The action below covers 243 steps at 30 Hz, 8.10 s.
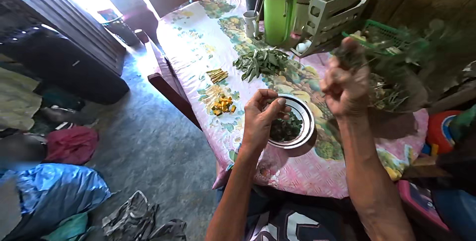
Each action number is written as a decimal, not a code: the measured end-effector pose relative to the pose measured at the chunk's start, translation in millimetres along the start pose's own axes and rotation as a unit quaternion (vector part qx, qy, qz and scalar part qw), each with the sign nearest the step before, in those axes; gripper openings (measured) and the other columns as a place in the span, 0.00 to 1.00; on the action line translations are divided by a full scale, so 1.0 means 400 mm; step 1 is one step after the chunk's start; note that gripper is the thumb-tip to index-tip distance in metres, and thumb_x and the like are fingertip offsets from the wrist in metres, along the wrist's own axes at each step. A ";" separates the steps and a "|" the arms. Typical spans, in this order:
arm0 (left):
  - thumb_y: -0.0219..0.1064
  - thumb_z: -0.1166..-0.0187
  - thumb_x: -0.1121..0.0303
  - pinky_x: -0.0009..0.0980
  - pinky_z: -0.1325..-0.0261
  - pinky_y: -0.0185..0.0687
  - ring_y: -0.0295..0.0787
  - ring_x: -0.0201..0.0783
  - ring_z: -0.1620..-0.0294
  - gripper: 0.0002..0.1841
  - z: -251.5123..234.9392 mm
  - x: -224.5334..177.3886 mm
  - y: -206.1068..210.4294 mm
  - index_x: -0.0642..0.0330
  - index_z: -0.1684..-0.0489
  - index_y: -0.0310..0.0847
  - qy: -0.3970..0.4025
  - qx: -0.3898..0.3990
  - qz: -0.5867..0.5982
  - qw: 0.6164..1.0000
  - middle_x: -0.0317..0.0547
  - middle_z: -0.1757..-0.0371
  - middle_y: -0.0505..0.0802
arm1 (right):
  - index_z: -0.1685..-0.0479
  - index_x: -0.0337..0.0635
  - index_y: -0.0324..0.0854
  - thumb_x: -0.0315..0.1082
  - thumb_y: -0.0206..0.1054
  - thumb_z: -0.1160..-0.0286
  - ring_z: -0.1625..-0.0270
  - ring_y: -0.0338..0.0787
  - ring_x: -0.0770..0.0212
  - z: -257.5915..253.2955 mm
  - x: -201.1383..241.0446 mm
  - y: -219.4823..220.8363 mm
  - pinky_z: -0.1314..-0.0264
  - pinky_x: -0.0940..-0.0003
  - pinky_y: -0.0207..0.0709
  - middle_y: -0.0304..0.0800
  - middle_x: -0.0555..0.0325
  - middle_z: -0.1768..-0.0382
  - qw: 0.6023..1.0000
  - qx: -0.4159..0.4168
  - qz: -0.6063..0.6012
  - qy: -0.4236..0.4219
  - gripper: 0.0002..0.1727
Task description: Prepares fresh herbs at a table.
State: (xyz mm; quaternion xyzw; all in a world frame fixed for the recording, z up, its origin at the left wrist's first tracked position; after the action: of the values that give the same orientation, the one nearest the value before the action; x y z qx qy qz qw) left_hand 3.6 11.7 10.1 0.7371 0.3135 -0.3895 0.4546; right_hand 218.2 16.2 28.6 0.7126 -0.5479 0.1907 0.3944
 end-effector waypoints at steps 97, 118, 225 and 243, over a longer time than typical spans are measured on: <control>0.67 0.19 0.69 0.42 0.43 0.94 0.94 0.46 0.48 0.14 0.021 0.011 0.001 0.64 0.39 0.85 0.021 -0.006 -0.199 0.980 0.51 0.45 0.93 | 0.09 0.52 0.57 0.23 0.61 0.21 0.71 0.88 0.64 -0.035 0.133 0.070 0.72 0.71 0.87 0.86 0.52 0.50 0.923 0.084 0.370 0.061 0.38; 0.64 0.19 0.78 0.39 0.48 0.92 0.93 0.44 0.52 0.14 -0.004 0.042 -0.024 0.64 0.37 0.82 -0.024 -0.110 -0.069 0.991 0.52 0.47 0.92 | 0.43 0.36 0.80 0.26 0.66 0.22 0.61 0.90 0.66 -0.008 0.036 0.066 0.57 0.70 0.90 0.89 0.57 0.55 0.944 0.131 0.299 -0.039 0.11; 0.67 0.19 0.67 0.32 0.65 0.85 0.87 0.35 0.66 0.14 0.014 0.025 -0.045 0.56 0.38 0.85 -0.001 -0.048 -0.263 0.964 0.43 0.59 0.92 | 0.26 0.42 0.80 0.36 0.60 0.23 0.73 0.76 0.70 0.023 -0.012 0.069 0.74 0.73 0.74 0.83 0.60 0.65 0.872 0.251 0.417 0.055 0.25; 0.74 0.23 0.71 0.33 0.54 0.90 0.90 0.36 0.60 0.16 -0.001 0.007 -0.004 0.59 0.39 0.83 0.051 -0.141 -0.040 0.988 0.46 0.52 0.91 | 0.42 0.41 0.83 0.27 0.73 0.29 0.66 0.86 0.68 0.034 -0.061 0.118 0.64 0.74 0.85 0.88 0.57 0.57 0.909 0.177 0.377 0.022 0.16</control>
State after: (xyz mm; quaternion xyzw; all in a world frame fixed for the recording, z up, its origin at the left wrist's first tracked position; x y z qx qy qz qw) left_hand 3.9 12.9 7.0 0.6712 0.4172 -0.3214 0.5217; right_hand 164.0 17.0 20.0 0.5070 -0.7239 0.4348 0.1731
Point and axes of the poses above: each hand's wrist, its own z-axis away from the middle knuckle, its own y-axis out of the palm, x = y × z, the point moved 1 cm from there along -z, towards the middle knuckle
